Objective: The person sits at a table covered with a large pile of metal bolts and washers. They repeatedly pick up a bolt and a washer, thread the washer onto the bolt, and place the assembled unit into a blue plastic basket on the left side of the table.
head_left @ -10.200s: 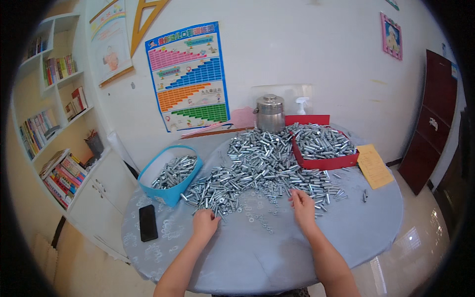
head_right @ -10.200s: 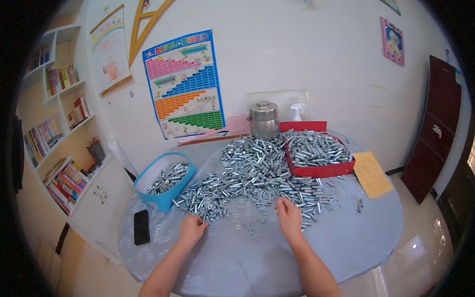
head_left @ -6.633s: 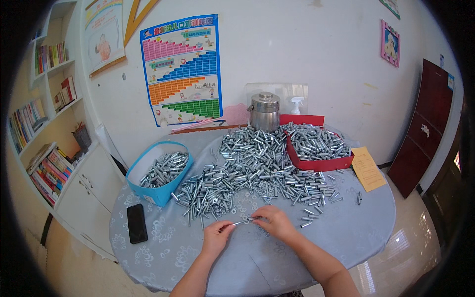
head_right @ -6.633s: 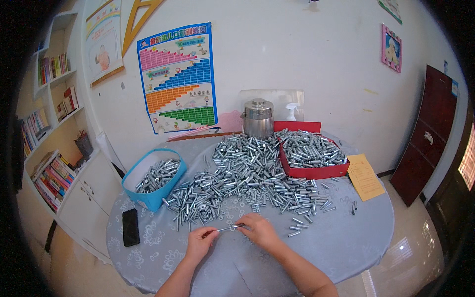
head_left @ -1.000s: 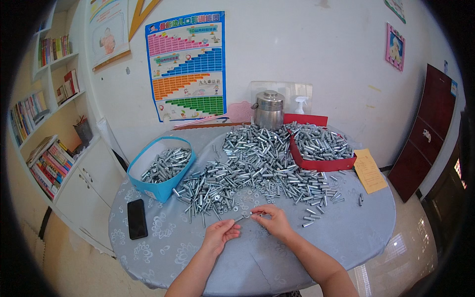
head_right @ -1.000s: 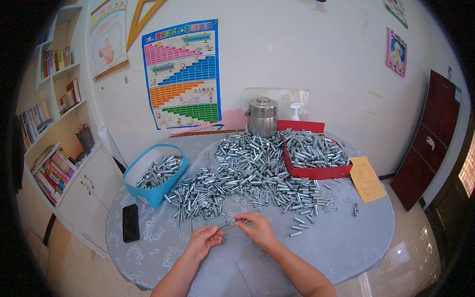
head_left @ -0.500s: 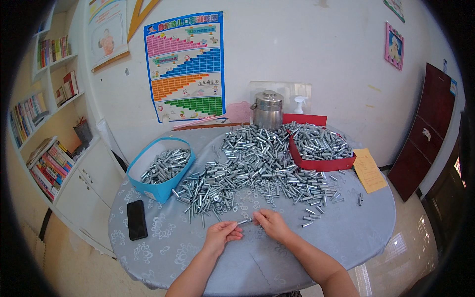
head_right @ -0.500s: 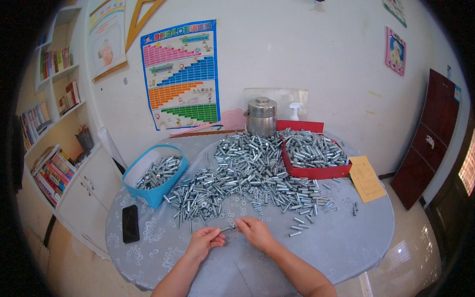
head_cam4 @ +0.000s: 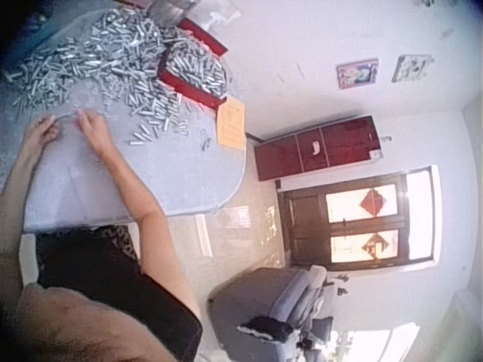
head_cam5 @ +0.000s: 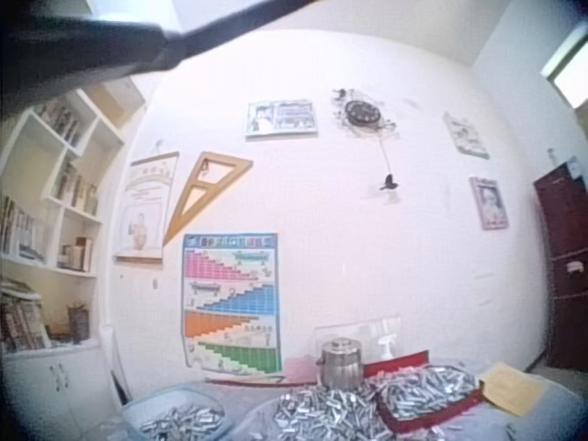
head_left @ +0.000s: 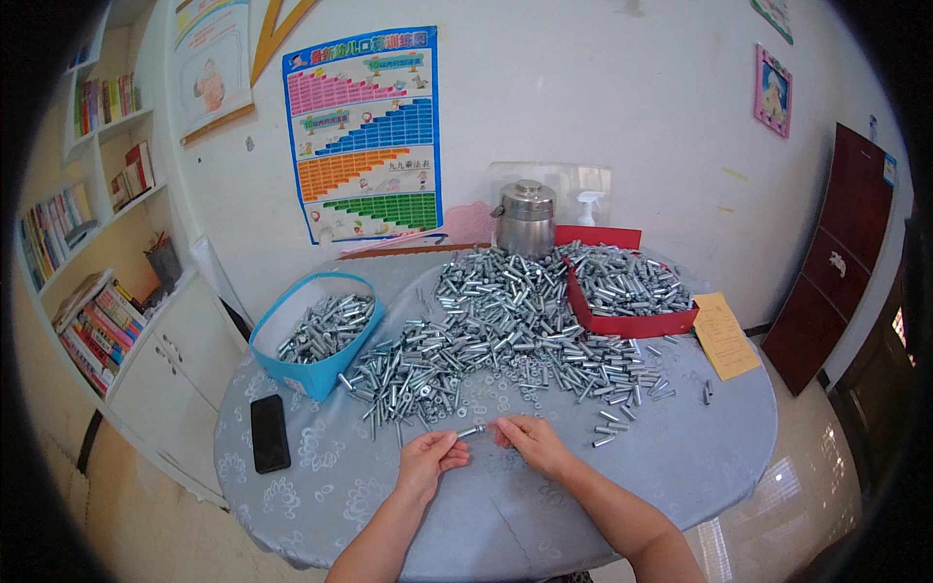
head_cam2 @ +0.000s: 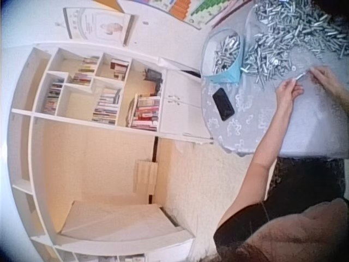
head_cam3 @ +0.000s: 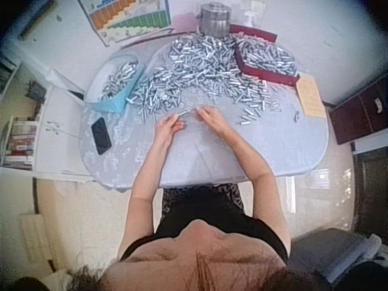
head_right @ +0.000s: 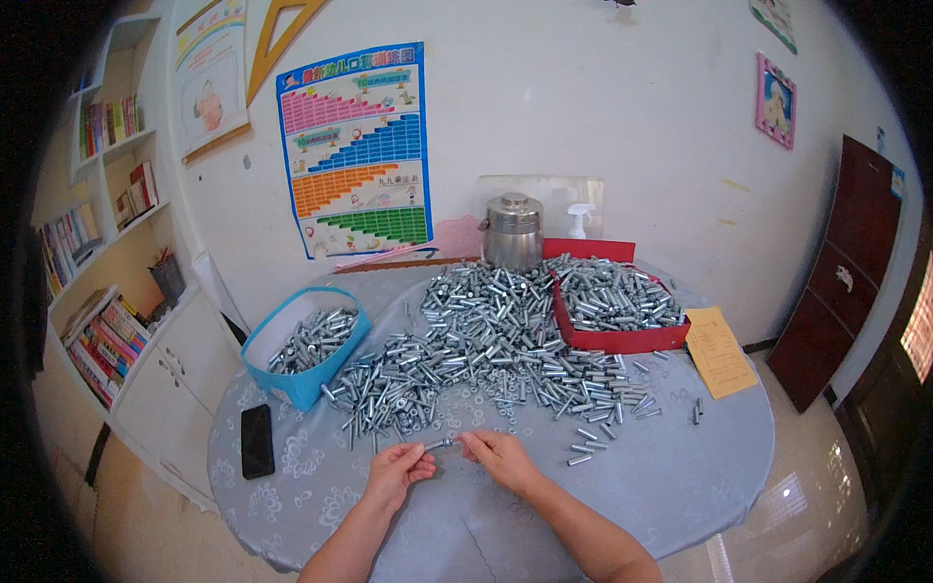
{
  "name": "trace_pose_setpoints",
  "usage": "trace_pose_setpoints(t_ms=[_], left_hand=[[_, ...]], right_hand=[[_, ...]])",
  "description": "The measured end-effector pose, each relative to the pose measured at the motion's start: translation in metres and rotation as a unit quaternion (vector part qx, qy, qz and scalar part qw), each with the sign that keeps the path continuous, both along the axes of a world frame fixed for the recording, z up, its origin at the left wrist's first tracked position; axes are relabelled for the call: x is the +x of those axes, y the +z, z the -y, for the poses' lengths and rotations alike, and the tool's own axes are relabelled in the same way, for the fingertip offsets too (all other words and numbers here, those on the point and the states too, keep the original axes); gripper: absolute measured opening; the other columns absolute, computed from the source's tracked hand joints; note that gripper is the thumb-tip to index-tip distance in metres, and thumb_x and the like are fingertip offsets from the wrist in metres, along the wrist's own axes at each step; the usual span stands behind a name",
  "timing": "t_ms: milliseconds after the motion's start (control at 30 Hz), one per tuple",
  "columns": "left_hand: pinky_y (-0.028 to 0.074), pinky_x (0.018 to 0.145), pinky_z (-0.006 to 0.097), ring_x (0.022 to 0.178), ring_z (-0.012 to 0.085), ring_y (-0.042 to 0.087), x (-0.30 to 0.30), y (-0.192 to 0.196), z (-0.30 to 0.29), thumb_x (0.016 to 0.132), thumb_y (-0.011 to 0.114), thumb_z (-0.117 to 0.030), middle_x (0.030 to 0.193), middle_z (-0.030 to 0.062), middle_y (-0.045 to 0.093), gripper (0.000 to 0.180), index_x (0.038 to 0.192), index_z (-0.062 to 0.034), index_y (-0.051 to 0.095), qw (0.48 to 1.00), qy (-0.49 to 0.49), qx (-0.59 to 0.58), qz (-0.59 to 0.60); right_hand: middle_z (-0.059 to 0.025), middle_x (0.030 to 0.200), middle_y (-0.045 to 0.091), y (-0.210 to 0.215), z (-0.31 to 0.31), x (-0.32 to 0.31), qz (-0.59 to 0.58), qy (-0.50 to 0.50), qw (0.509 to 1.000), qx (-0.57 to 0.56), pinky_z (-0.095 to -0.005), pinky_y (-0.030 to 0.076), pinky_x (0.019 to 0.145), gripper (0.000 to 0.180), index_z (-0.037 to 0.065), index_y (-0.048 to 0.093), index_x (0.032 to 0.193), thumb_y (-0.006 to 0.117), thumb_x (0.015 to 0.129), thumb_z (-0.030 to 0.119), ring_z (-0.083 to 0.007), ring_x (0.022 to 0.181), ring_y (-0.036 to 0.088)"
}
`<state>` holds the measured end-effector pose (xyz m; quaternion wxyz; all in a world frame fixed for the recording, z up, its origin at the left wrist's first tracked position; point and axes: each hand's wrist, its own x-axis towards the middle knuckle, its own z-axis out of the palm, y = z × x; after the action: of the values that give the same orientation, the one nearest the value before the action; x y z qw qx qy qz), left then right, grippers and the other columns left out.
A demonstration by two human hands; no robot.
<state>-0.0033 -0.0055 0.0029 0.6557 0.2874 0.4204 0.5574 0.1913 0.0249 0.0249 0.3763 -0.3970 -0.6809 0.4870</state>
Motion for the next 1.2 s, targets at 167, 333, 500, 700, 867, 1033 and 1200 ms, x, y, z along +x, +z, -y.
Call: trace_pose_setpoints(t_ms=[167, 333, 500, 700, 867, 1033, 1200], left_hand=[[0.053, 0.060, 0.028, 0.065, 0.0188, 0.061, 0.001, 0.000, -0.001, 0.083, 0.055, -0.010, 0.081, 0.0149, 0.060, 0.020, 0.094, 0.0061, 0.053, 1.000, -0.004, 0.001, -0.004], [0.053, 0.060, 0.028, 0.066, 0.0190, 0.061, 0.002, 0.002, 0.000, 0.083, 0.055, -0.010, 0.081, 0.0153, 0.060, 0.020, 0.094, 0.0064, 0.053, 1.000, -0.003, 0.005, -0.014], [0.053, 0.059, 0.027, 0.065, 0.0185, 0.061, 0.005, 0.003, 0.001, 0.083, 0.055, -0.010, 0.081, 0.0149, 0.060, 0.018, 0.093, 0.0051, 0.053, 1.000, 0.002, 0.018, -0.018], [0.053, 0.062, 0.029, 0.068, 0.0192, 0.061, -0.001, -0.002, -0.003, 0.083, 0.054, -0.009, 0.083, 0.0141, 0.060, 0.017, 0.095, 0.0029, 0.054, 0.998, 0.046, 0.042, 0.001], [0.053, 0.062, 0.029, 0.070, 0.0193, 0.061, -0.011, -0.001, -0.007, 0.083, 0.054, -0.007, 0.083, 0.0141, 0.060, 0.016, 0.096, 0.0033, 0.053, 0.992, 0.112, 0.064, -0.010], [0.054, 0.060, 0.029, 0.071, 0.0191, 0.061, -0.017, 0.005, -0.009, 0.082, 0.054, -0.004, 0.083, 0.0136, 0.060, 0.015, 0.095, 0.0038, 0.053, 0.983, 0.164, 0.078, -0.039], [0.054, 0.059, 0.028, 0.070, 0.0187, 0.061, -0.037, 0.014, -0.016, 0.082, 0.055, -0.004, 0.082, 0.0130, 0.059, 0.015, 0.094, 0.0043, 0.052, 0.961, 0.248, 0.106, -0.060]], right_hand=[[-0.0042, 0.081, 0.058, -0.006, -0.004, 0.003, 0.022, 0.028, 0.999, -0.011, -0.0227, 0.044, 0.065, 0.032, 0.003, 0.055, 0.109, 0.043, 0.090, 0.025, -0.0098, 0.070, 0.052], [-0.0042, 0.079, 0.058, -0.006, -0.004, 0.002, -0.004, 0.036, 0.999, -0.040, -0.0229, 0.043, 0.063, 0.032, 0.001, 0.056, 0.106, 0.042, 0.091, 0.025, -0.0096, 0.067, 0.051], [-0.0038, 0.077, 0.058, -0.006, -0.003, 0.003, 0.009, 0.048, 0.998, -0.047, -0.0232, 0.043, 0.063, 0.033, 0.000, 0.060, 0.096, 0.043, 0.090, 0.027, -0.0097, 0.066, 0.051], [-0.0074, 0.073, 0.060, -0.009, -0.007, 0.013, 0.101, -0.127, 0.984, 0.080, -0.0272, 0.044, 0.062, 0.023, 0.003, 0.064, 0.082, 0.052, 0.085, 0.022, -0.0163, 0.066, 0.054], [-0.0116, 0.083, 0.060, -0.009, -0.032, 0.053, 0.225, -0.282, 0.882, 0.302, -0.0359, 0.043, 0.071, 0.014, 0.004, 0.063, 0.083, 0.055, 0.075, 0.011, -0.0280, 0.082, 0.055], [-0.0093, 0.086, 0.060, -0.021, -0.050, 0.061, 0.259, -0.227, 0.840, 0.419, -0.0365, 0.043, 0.073, 0.017, 0.005, 0.063, 0.084, 0.055, 0.069, 0.005, -0.0257, 0.085, 0.054], [-0.0081, 0.086, 0.060, -0.031, -0.052, 0.060, 0.282, -0.221, 0.850, 0.386, -0.0371, 0.042, 0.074, 0.018, 0.006, 0.063, 0.087, 0.058, 0.070, 0.007, -0.0266, 0.082, 0.054]])
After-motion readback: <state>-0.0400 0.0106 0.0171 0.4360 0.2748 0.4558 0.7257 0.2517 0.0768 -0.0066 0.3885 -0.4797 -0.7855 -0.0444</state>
